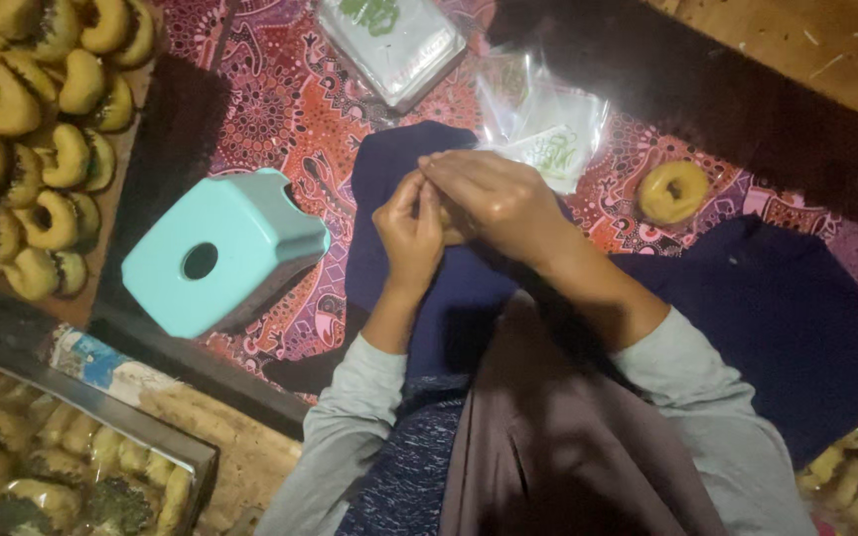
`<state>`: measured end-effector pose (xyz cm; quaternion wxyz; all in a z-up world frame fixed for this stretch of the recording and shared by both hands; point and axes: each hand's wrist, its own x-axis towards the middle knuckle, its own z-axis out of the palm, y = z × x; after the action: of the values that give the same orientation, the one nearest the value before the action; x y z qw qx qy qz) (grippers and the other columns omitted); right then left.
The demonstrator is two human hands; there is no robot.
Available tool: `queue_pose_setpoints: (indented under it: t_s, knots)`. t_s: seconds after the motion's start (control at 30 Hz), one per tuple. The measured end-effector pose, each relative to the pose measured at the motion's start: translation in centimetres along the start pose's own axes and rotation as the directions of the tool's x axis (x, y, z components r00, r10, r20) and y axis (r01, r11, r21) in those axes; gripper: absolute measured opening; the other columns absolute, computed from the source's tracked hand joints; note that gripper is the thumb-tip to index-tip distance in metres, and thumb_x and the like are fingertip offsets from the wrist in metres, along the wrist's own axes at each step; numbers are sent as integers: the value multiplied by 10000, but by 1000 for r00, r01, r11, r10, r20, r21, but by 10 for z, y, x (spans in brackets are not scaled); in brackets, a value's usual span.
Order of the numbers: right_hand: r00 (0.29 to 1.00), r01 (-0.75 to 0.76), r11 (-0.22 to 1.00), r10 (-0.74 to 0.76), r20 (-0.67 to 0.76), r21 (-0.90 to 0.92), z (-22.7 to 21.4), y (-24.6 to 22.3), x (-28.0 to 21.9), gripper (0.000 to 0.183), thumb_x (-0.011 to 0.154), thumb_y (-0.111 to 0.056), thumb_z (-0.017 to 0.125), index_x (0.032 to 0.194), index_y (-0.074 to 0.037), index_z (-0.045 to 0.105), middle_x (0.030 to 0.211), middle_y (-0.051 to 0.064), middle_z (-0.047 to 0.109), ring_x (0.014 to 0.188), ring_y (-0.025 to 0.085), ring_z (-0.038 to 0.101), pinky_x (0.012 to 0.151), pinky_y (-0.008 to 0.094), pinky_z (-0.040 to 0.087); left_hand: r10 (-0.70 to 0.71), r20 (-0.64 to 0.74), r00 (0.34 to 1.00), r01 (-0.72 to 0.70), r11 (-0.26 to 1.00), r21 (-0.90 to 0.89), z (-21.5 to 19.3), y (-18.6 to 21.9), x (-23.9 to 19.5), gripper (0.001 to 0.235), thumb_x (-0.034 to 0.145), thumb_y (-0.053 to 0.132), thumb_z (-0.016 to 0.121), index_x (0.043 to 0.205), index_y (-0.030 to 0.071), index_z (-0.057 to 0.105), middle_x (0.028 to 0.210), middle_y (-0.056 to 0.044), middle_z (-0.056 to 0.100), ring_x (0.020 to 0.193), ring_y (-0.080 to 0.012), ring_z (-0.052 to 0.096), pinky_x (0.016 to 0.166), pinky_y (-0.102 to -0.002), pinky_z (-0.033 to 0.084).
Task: The person sits on the floor and repeatedly picks up ring-shaped pastries from a wooden board, places each into a clear plastic bag, and sets the bagged pastry into a nearby basket. The process is repeated for multiple pastries throughout the clip.
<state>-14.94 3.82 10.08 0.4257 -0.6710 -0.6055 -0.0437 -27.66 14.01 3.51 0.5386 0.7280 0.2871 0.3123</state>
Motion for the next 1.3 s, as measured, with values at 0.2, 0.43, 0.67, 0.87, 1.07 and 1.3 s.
queue_pose_setpoints:
  t_s: [0.2, 0.43, 0.67, 0.87, 1.07, 1.3]
  knots:
    - [904, -410, 912, 407, 133, -11, -6, 33, -22, 348, 899, -48, 730, 1245, -15, 706, 1037, 155, 727, 926, 296, 705, 805, 398, 574, 93, 71, 993, -105, 977, 184, 1, 20, -7, 145, 1045, 37, 607, 1112, 1, 730, 1065, -129, 797, 996, -190, 791, 874, -315, 613]
    - [620, -688, 159, 637, 459, 708, 10, 23, -86, 631, 891, -150, 684, 1457, -70, 414, 1459, 106, 513, 1293, 149, 548, 1050, 306, 472, 220, -65, 973, -209, 967, 148, 14, 45, -18, 233, 1105, 66, 559, 1277, -56, 658, 1302, -193, 685, 1252, -333, 655, 1124, -385, 494]
    - [635, -628, 127, 654, 411, 768, 48, 32, -90, 358, 1129, -169, 455, 1412, -22, 618, 1427, 86, 649, 1294, 146, 594, 1125, 266, 445, -459, 138, 878, 474, 789, -392, -11, -10, 5, 408, 1119, 287, 472, 1290, -12, 690, 1265, -154, 695, 1101, -187, 672, 973, -298, 541]
    - [756, -514, 741, 629, -181, 431, 37, 19, -62, 72, 1046, -74, 640, 1059, -12, 673, 1029, 133, 630, 957, 245, 634, 863, 350, 519, -151, -33, 988, 126, 908, -399, -19, -22, -7, 123, 1106, 108, 650, 1019, 22, 633, 1042, -52, 606, 844, -81, 541, 762, -234, 451]
    - [680, -662, 673, 724, -113, 330, 63, 31, -83, 193, 972, -92, 722, 876, 16, 593, 904, 141, 554, 816, 267, 565, 753, 366, 473, -45, -99, 994, 59, 988, 142, -15, -9, -12, 187, 1006, 66, 675, 840, 8, 614, 912, -61, 620, 763, -116, 588, 639, -254, 489]
    - [581, -604, 635, 764, -280, 480, 43, 108, -181, 406, 977, -83, 616, 1335, 65, 492, 1191, 160, 547, 1059, 272, 565, 879, 399, 507, 70, 415, 907, -161, 968, 190, 77, -38, -6, 119, 929, 100, 746, 956, 16, 666, 960, -171, 666, 882, -349, 676, 781, -409, 551]
